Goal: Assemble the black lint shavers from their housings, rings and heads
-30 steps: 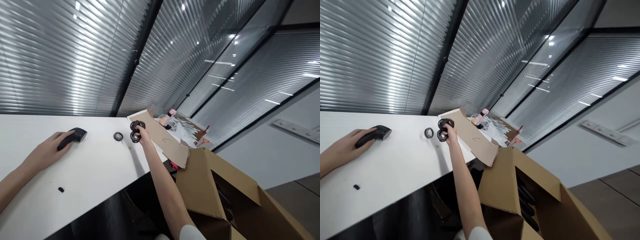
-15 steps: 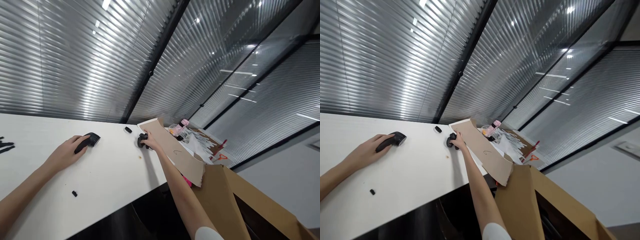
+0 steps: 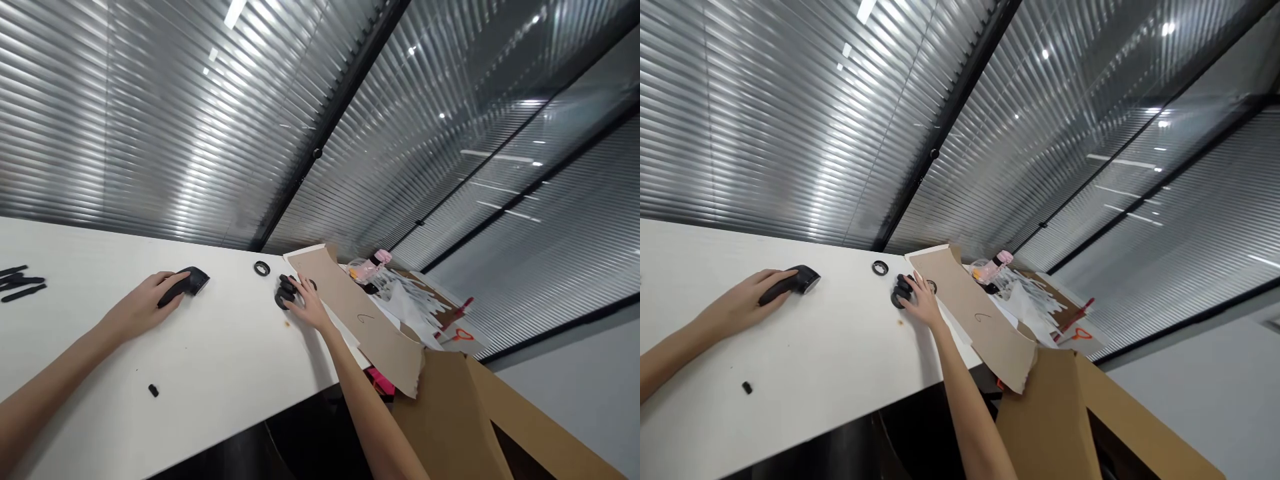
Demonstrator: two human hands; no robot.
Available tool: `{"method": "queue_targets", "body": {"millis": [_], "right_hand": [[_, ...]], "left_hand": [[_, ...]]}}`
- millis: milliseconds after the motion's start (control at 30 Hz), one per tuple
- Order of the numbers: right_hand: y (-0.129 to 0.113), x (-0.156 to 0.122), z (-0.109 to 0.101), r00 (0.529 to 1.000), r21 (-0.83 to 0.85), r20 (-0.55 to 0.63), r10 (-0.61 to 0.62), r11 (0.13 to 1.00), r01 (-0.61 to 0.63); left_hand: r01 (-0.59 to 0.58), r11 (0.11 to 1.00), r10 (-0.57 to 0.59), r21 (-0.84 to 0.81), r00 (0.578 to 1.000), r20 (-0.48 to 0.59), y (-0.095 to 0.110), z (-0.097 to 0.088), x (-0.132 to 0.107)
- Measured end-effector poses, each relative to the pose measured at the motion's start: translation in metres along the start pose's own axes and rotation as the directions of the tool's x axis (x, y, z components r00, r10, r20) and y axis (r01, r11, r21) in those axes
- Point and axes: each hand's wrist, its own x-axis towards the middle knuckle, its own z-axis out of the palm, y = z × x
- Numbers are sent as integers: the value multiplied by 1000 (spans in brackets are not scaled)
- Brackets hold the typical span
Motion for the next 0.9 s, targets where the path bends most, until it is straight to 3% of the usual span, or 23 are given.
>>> {"method": "queue_targets", "body": {"millis": [133,200,267,333,367,433,500,633,700,800,900], "right_hand": [[13,-18,1,1000,-68,-12,-1,998,0],[19,-26,6,995,-62,-97,-27,998,21],[18,-32,15,978,-61,-203,-56,997,44],[12,-36,26,966,-62,-250,-68,997,54],[8,-36,31,966,-57,-250,-64,997,51],[-3,-34,38,970,-34,-237,-48,999,41],[-14,-29,40,970,-7,-242,-33,999,32],[-32,-23,31,969,47,-241,-49,997,62],[-37,-24,23,971,78,-223,-92,991,111],[-39,-30,12,970,160,-199,-143,971,176],[-42,-30,17,984,339,-145,-107,929,151]], "left_hand": [[37,997,-33,-72,999,43,-6,2,2],[75,986,-72,-147,997,27,-6,0,3],[172,944,-187,-281,982,-24,-2,-4,5],[302,796,-387,-524,920,-59,10,-10,7],[333,662,-488,-672,872,-47,17,-14,8],[297,337,-617,-894,786,29,34,-22,9],[246,112,-658,-963,745,114,51,-29,9],[344,-6,-687,-939,681,254,68,-35,9],[343,-58,-680,-937,674,289,67,-34,10],[296,-118,-624,-948,720,303,57,-28,12],[321,-124,-572,-939,750,332,48,-20,13]]}}
